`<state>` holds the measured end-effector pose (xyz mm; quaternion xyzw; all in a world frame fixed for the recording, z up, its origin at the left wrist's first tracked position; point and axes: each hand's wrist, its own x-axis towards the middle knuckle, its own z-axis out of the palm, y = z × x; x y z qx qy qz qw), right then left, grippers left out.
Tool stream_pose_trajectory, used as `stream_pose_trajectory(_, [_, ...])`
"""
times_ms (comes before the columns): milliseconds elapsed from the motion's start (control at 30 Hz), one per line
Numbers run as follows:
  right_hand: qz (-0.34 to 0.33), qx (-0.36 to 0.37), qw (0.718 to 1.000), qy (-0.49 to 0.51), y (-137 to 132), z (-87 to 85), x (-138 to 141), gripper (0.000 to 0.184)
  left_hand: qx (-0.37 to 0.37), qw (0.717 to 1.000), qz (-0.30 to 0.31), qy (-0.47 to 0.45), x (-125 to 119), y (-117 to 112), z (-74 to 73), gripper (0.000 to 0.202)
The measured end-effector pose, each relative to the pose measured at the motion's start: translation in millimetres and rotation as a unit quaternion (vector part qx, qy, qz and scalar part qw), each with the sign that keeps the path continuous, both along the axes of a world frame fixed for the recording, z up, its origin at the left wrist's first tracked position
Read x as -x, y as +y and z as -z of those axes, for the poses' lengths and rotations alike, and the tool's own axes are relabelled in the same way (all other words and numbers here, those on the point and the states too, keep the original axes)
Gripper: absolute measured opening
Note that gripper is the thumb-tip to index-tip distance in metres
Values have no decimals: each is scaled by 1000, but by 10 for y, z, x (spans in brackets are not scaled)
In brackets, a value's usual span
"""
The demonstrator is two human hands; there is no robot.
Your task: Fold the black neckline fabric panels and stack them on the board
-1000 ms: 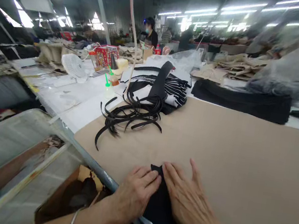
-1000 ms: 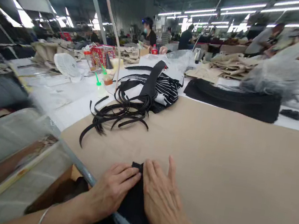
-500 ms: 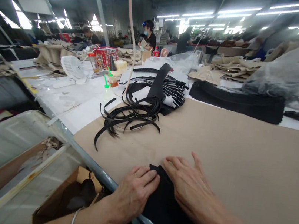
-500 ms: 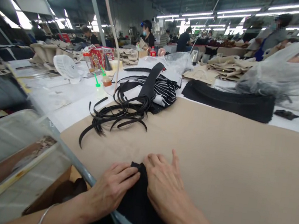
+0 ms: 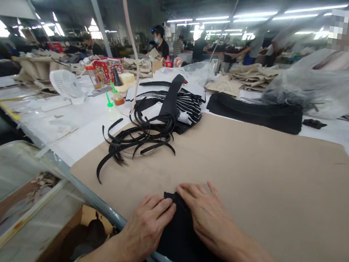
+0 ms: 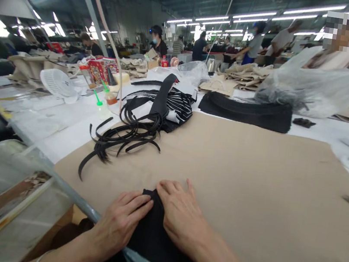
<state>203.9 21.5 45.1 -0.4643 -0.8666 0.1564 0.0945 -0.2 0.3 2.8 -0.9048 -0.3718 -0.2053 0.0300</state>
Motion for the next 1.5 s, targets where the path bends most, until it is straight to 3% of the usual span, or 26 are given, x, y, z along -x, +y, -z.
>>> stream_pose_trajectory(167, [89,84,992,44,-40,-125,-460,45,-32,999,8,-6,1,2,-3,40])
stream_pose_trajectory(267, [112,142,983,32,-223,-187,-719,45,-27,1000,3,-17,13,-2,12,39])
stream_pose_trajectory(367, [133,154,978,38,-414,-234,-827,39,-10,999,-1,-51,1,25,-8,35])
stream_pose_trajectory(567, [103,84,989,58,-555,-196,-682,24,70,993,-20,-89,-310,86,-321,27])
stream_pose_trajectory(733, [115,56,991,35,-570,-174,-567,27,245,969,21,26,-734,138,-523,38])
stream_pose_trajectory(833, [120,59,990,44,-573,-179,-575,32,305,948,31,82,-867,218,-578,27])
stream_pose_trajectory(1067, [129,80,988,37,-588,-152,-674,20,362,917,38,164,-966,370,-708,13])
stream_pose_trajectory(1367, [132,138,981,40,-547,-216,-715,14,426,895,20,130,-952,352,-743,30])
stream_pose_trajectory(1500, [135,135,981,43,-532,-214,-680,9,414,902,42,115,-956,356,-742,23])
